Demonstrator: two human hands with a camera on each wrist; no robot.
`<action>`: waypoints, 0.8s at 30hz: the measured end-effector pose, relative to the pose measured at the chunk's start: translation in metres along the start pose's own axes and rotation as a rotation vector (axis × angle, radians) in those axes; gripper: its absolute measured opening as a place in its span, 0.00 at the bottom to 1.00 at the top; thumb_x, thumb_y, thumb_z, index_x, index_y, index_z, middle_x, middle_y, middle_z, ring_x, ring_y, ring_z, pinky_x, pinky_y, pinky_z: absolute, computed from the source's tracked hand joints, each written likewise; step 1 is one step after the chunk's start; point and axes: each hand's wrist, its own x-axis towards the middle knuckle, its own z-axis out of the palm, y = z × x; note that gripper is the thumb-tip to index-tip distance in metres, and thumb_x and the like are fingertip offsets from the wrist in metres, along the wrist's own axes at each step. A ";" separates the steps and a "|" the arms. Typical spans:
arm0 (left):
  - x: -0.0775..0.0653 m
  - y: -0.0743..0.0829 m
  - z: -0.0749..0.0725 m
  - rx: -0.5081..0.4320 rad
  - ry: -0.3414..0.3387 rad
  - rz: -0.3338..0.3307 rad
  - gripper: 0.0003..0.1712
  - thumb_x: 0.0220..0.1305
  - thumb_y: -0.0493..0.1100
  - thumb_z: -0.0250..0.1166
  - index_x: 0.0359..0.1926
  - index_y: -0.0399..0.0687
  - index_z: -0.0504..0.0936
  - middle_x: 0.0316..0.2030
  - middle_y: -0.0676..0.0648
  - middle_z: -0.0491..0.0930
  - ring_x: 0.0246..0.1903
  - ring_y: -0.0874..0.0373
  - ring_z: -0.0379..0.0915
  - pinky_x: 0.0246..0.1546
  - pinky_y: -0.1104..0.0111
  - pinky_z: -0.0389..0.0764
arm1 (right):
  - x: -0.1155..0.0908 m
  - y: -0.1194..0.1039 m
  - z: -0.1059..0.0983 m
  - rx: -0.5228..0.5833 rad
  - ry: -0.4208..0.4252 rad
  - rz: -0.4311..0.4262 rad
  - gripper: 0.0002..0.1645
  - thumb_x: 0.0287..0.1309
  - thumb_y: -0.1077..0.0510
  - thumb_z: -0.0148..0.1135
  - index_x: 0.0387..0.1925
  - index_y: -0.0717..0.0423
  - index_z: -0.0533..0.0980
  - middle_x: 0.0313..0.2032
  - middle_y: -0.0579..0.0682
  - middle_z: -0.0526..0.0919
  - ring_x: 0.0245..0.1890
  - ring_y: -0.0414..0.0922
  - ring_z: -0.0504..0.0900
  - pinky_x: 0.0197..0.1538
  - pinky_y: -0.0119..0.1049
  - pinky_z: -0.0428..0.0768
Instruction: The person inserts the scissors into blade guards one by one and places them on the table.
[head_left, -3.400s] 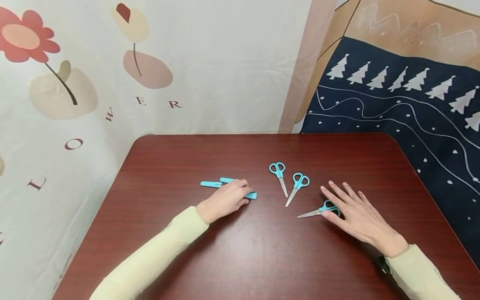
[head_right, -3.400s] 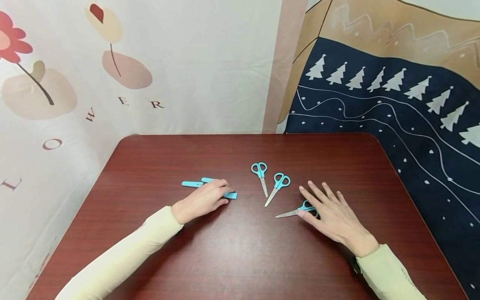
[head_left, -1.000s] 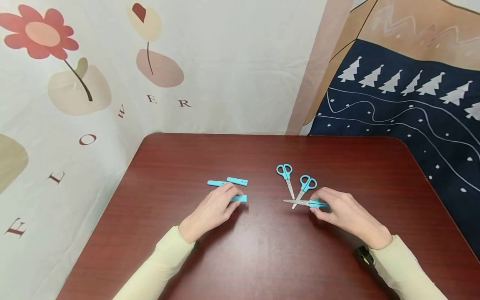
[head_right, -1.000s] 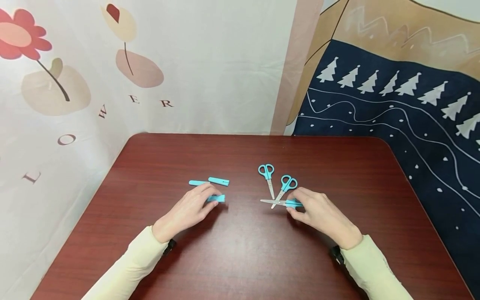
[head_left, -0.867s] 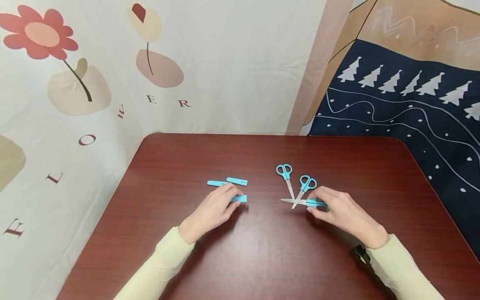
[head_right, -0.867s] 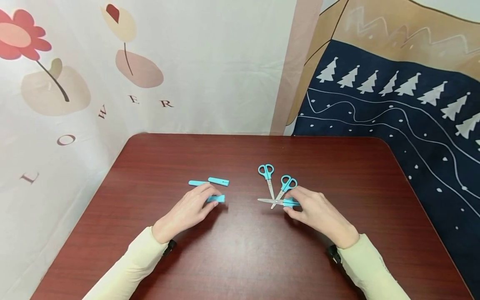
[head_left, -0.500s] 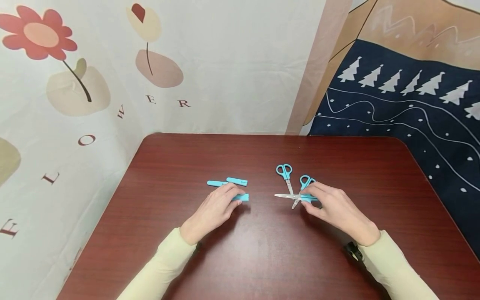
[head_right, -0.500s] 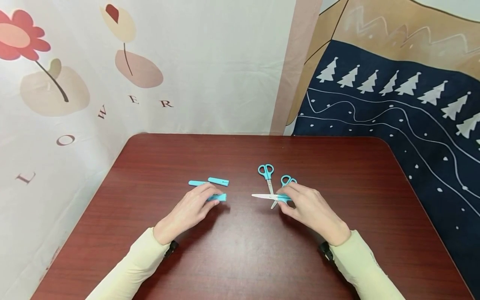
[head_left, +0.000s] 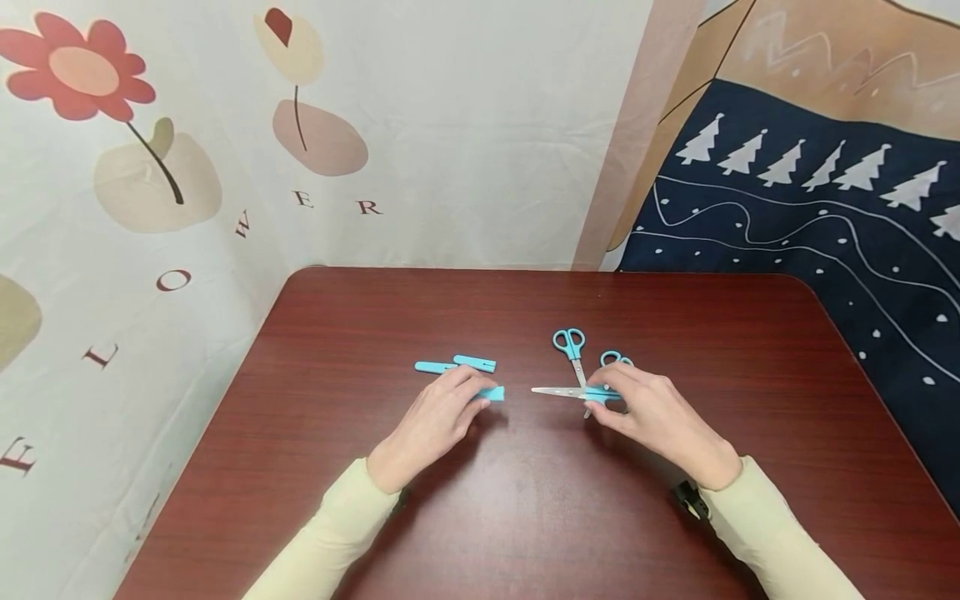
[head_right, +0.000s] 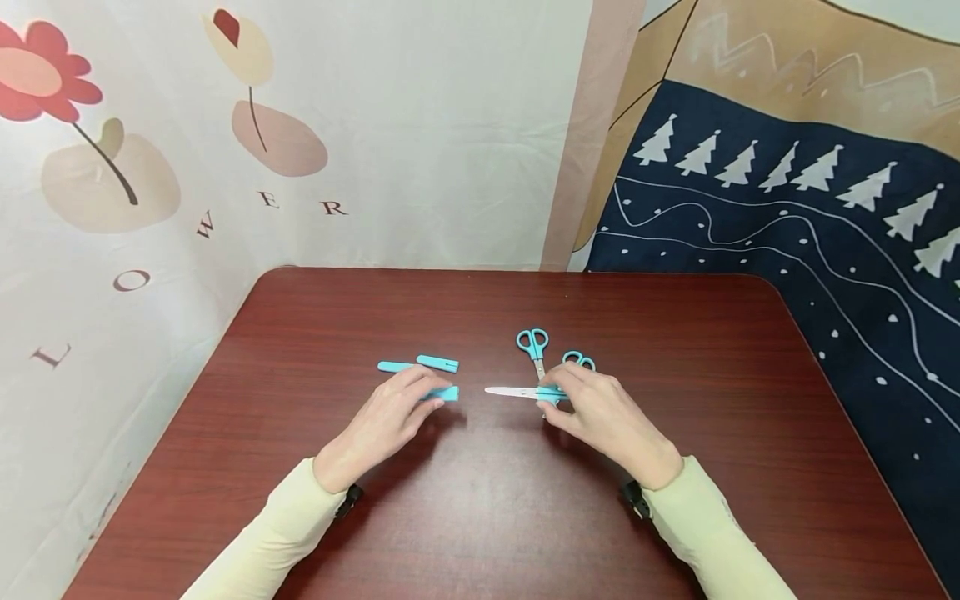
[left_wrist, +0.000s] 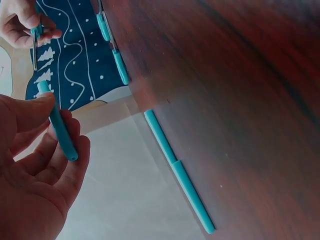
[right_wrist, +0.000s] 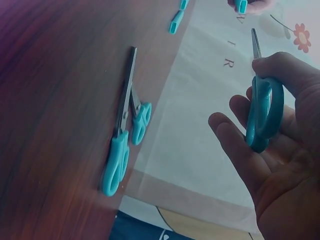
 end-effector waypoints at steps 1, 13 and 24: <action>0.000 0.000 0.001 0.002 0.002 0.002 0.11 0.64 0.37 0.67 0.47 0.51 0.83 0.45 0.53 0.80 0.54 0.56 0.78 0.50 0.68 0.81 | 0.001 0.000 0.001 0.002 0.002 -0.001 0.16 0.49 0.55 0.77 0.40 0.47 0.81 0.34 0.40 0.81 0.29 0.33 0.79 0.33 0.30 0.82; 0.001 0.004 0.003 0.067 0.026 0.028 0.12 0.61 0.38 0.71 0.47 0.50 0.84 0.41 0.53 0.79 0.46 0.59 0.79 0.44 0.69 0.81 | 0.006 -0.007 0.006 0.016 0.009 -0.043 0.15 0.49 0.55 0.76 0.40 0.49 0.82 0.35 0.41 0.83 0.30 0.36 0.81 0.35 0.30 0.83; 0.000 0.006 0.005 0.050 0.015 0.011 0.12 0.61 0.37 0.71 0.46 0.51 0.84 0.40 0.55 0.78 0.44 0.60 0.78 0.41 0.69 0.81 | 0.009 -0.011 0.012 0.008 0.016 -0.088 0.13 0.51 0.56 0.74 0.39 0.49 0.82 0.36 0.41 0.83 0.28 0.35 0.79 0.33 0.31 0.82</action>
